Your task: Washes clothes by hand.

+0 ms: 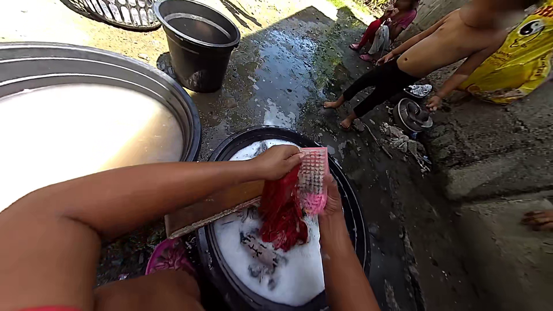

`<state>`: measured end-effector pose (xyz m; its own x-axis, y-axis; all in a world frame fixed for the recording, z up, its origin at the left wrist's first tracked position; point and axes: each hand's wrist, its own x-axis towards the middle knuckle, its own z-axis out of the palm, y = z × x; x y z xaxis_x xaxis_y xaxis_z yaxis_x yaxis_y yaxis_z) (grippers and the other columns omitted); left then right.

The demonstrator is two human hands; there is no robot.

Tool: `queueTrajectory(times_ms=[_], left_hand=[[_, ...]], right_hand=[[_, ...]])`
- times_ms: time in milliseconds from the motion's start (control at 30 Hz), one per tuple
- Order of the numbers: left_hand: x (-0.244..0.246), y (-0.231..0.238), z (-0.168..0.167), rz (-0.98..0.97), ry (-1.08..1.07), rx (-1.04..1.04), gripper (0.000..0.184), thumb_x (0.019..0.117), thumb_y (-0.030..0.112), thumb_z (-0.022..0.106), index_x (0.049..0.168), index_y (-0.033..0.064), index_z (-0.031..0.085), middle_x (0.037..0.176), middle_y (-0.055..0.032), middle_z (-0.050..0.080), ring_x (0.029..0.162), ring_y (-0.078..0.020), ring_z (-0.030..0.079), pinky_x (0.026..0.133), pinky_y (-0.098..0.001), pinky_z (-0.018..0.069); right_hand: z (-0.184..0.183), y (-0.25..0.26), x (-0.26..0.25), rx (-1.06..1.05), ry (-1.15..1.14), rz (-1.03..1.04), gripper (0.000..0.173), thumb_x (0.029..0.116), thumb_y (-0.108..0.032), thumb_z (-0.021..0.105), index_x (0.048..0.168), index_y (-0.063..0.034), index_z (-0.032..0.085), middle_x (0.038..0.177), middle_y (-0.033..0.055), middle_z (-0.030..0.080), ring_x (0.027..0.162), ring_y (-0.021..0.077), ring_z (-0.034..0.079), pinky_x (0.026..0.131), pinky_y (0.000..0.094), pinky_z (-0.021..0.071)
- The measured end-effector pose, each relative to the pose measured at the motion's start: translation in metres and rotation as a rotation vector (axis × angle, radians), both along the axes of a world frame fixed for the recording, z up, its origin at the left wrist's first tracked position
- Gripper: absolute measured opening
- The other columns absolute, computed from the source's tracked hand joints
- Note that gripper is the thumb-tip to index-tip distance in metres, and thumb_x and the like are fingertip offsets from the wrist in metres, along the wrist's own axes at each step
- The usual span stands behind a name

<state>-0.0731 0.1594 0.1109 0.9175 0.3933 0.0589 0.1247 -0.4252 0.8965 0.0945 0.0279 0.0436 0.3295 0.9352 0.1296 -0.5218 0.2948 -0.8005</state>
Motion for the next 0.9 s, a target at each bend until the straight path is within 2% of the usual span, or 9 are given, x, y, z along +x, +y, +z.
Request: queueTrajectory(times_ms=[167, 233, 400, 467, 533, 667, 767, 833, 900], left_hand=[[0.014, -0.008, 0.017, -0.296, -0.290, -0.242, 0.043, 0.1109, 0.023, 0.045, 0.075, 0.0052, 0.061, 0.062, 0.0073, 0.057, 0.058, 0.0046, 0.054, 0.057, -0.0145, 0.0459], [0.014, -0.019, 0.006, -0.412, -0.226, -0.178, 0.040, 0.1079, 0.025, 0.052, 0.074, 0.0059, 0.062, 0.061, 0.0105, 0.055, 0.056, 0.0074, 0.052, 0.055, -0.0134, 0.0434], [-0.001, -0.018, -0.030, -0.440, -0.021, 0.007, 0.036, 0.1018, 0.026, 0.064, 0.089, -0.0077, 0.067, 0.070, -0.0058, 0.061, 0.062, -0.0053, 0.052, 0.061, -0.0265, 0.0444], [-0.015, -0.004, -0.023, -0.339, -0.119, -0.060, 0.031, 0.1066, 0.021, 0.055, 0.087, 0.0000, 0.067, 0.069, 0.0055, 0.059, 0.062, 0.0060, 0.053, 0.061, -0.0150, 0.0456], [-0.026, 0.011, -0.007, -0.230, -0.341, -0.163, 0.037, 0.1091, 0.016, 0.044, 0.078, 0.0076, 0.061, 0.064, 0.0102, 0.057, 0.060, 0.0080, 0.054, 0.058, -0.0109, 0.0461], [-0.034, 0.030, 0.010, -0.002, -0.467, -0.288, 0.041, 0.1114, 0.015, 0.036, 0.076, 0.0137, 0.057, 0.064, 0.0084, 0.060, 0.058, 0.0029, 0.058, 0.056, -0.0150, 0.0506], [-0.033, 0.036, -0.033, 0.182, -0.041, -0.031, 0.041, 0.1127, 0.021, 0.040, 0.080, 0.0020, 0.056, 0.066, -0.0046, 0.051, 0.060, -0.0125, 0.051, 0.059, -0.0301, 0.0447], [-0.032, 0.037, -0.068, 0.181, 0.299, 0.136, 0.042, 0.1129, 0.023, 0.040, 0.096, -0.0071, 0.064, 0.085, -0.0213, 0.062, 0.083, -0.0331, 0.063, 0.080, -0.0509, 0.0504], [-0.035, 0.036, -0.085, 0.097, 0.516, 0.242, 0.045, 0.1135, 0.025, 0.037, 0.114, -0.0095, 0.066, 0.106, -0.0291, 0.068, 0.108, -0.0435, 0.066, 0.098, -0.0598, 0.0481]], right_hand=[[0.100, -0.021, -0.003, 0.293, -0.148, 0.017, 0.032, 0.0842, -0.038, 0.077, 0.107, -0.0158, 0.078, 0.095, 0.0014, 0.079, 0.086, 0.0116, 0.076, 0.075, 0.0300, 0.0641], [0.127, -0.027, 0.029, 0.493, -0.269, 0.042, 0.035, 0.0915, -0.039, 0.070, 0.113, -0.0115, 0.075, 0.102, 0.0045, 0.077, 0.093, 0.0138, 0.074, 0.081, 0.0318, 0.0625], [0.183, -0.040, 0.069, 0.607, -0.536, -0.499, 0.006, 0.0979, -0.012, 0.062, 0.095, -0.0129, 0.067, 0.088, -0.0054, 0.074, 0.086, 0.0028, 0.071, 0.082, 0.0185, 0.0578], [0.189, -0.040, 0.092, 0.694, -0.352, -0.607, 0.016, 0.1028, -0.017, 0.052, 0.103, -0.0030, 0.060, 0.094, 0.0030, 0.072, 0.093, 0.0103, 0.071, 0.088, 0.0244, 0.0584], [0.184, -0.030, 0.114, 0.705, -0.100, -0.741, 0.049, 0.1089, -0.040, 0.014, 0.114, -0.0035, 0.046, 0.097, 0.0061, 0.064, 0.091, 0.0133, 0.068, 0.083, 0.0294, 0.0588], [0.106, 0.010, 0.135, 0.443, -0.114, -0.785, 0.041, 0.1088, -0.043, 0.027, 0.126, -0.0146, 0.050, 0.105, 0.0016, 0.067, 0.095, 0.0130, 0.068, 0.082, 0.0370, 0.0596], [-0.004, 0.027, 0.140, -0.006, -0.541, -0.872, 0.064, 0.1037, -0.013, 0.045, 0.159, -0.0026, 0.015, 0.137, 0.0127, 0.052, 0.114, 0.0123, 0.061, 0.095, 0.0313, 0.0555], [-0.072, 0.019, 0.131, -0.360, -0.841, -0.925, 0.079, 0.0919, -0.007, 0.069, 0.155, 0.0120, 0.025, 0.139, 0.0266, 0.056, 0.111, 0.0204, 0.065, 0.094, 0.0322, 0.0542], [-0.129, -0.004, 0.120, -0.670, -1.187, -0.880, 0.074, 0.0895, -0.016, 0.075, 0.150, 0.0094, 0.042, 0.145, 0.0314, 0.054, 0.129, 0.0404, 0.060, 0.110, 0.0516, 0.0444]])
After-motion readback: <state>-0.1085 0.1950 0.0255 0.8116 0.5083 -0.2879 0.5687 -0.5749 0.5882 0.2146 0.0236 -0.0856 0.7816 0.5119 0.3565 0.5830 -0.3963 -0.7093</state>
